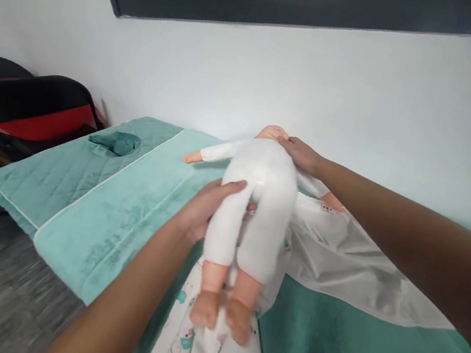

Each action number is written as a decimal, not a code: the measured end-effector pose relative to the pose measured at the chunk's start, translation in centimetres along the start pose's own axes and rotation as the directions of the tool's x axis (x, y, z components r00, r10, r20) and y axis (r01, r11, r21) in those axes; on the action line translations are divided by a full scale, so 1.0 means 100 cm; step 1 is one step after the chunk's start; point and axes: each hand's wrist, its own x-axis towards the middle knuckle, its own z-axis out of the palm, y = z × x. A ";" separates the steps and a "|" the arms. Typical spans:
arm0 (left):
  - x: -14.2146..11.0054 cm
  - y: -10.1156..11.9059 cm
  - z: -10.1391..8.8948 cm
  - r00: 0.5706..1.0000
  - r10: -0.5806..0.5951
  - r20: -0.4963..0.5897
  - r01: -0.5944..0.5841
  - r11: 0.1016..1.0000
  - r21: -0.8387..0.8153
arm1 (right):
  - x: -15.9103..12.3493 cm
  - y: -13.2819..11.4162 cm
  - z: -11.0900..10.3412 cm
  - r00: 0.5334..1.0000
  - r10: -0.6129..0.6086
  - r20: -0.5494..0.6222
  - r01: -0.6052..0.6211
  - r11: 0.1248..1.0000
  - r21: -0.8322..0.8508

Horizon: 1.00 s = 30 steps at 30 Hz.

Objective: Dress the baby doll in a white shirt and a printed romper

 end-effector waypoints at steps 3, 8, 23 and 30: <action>0.006 0.018 -0.050 0.998 -0.031 -0.053 0.033 0.998 0.052 | 0.025 -0.017 0.041 0.992 -0.119 0.033 0.113 0.984 0.135; 0.015 0.025 -0.100 0.996 -0.057 -0.072 0.069 0.983 0.171 | 0.049 -0.015 0.081 0.987 -0.154 0.053 0.145 0.979 0.147; -0.065 -0.048 -0.025 0.876 0.174 0.450 -0.378 -0.332 0.864 | -0.091 0.109 -0.052 0.915 0.368 0.164 -0.168 0.718 -0.675; -0.058 -0.085 0.007 0.948 0.279 0.151 -0.153 -0.015 0.988 | -0.162 0.027 -0.031 0.953 0.072 0.294 0.053 0.916 -0.397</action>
